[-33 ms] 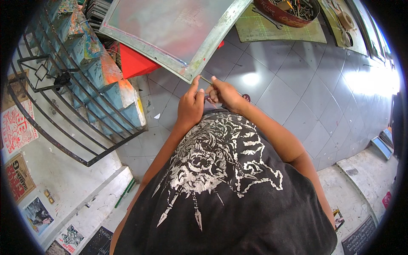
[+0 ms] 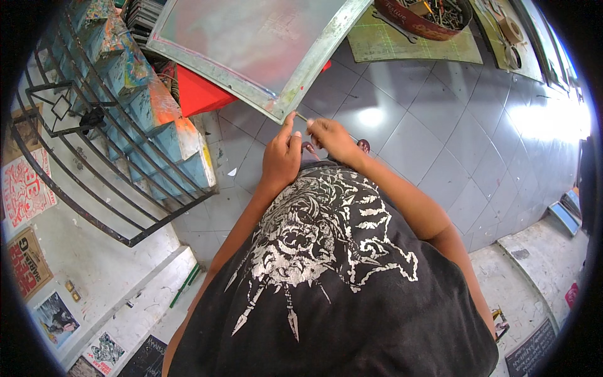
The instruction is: The person holds a screen printing frame and uses a wrench to tighten or adjust bolts on its edge.
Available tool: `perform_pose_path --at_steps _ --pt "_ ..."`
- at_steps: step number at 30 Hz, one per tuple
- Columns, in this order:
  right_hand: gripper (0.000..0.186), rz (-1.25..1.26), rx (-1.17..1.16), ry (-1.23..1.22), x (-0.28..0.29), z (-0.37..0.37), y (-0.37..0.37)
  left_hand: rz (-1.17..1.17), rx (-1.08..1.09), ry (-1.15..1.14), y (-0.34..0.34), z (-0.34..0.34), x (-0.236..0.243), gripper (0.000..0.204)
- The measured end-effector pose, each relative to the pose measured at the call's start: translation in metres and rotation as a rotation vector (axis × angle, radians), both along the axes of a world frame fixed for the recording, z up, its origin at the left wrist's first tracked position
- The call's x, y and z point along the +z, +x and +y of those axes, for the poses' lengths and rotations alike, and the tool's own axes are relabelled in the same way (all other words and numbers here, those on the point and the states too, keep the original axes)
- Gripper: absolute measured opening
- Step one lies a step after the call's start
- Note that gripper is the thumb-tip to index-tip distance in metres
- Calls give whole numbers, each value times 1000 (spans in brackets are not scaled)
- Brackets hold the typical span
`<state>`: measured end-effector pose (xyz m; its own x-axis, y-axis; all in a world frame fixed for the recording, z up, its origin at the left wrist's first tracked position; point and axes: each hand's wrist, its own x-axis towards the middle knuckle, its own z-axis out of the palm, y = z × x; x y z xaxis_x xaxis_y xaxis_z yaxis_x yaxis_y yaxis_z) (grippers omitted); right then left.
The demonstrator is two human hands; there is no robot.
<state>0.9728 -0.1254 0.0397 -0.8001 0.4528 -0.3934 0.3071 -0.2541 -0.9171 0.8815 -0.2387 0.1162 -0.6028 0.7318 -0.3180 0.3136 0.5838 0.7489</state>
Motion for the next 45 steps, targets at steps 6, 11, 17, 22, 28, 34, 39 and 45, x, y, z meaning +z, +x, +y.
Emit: perform_pose_path --at_steps 6,11,17,22,28,34,39,45 --pt "30 -38 75 711 15 3 5 33 -6 -30 1 3 2 48" --pt "30 -2 83 659 13 3 5 91 -28 4 -1 1 -1 48" --pt "32 -38 75 519 19 4 4 98 -34 -24 -3 1 -4 47" --pt "33 22 17 409 6 3 3 107 -42 -42 -5 1 -5 46" --pt "39 51 -17 -95 -18 3 -1 102 -40 -83 -6 3 -3 45" --pt "33 95 -67 -670 -16 5 -2 121 -48 -97 -8 5 -5 45" --pt "33 147 -73 -1171 -14 11 -1 123 -45 -118 -8 4 -5 45" --pt "36 121 -68 -1236 -23 12 0 125 -62 -124 -9 5 -8 46"
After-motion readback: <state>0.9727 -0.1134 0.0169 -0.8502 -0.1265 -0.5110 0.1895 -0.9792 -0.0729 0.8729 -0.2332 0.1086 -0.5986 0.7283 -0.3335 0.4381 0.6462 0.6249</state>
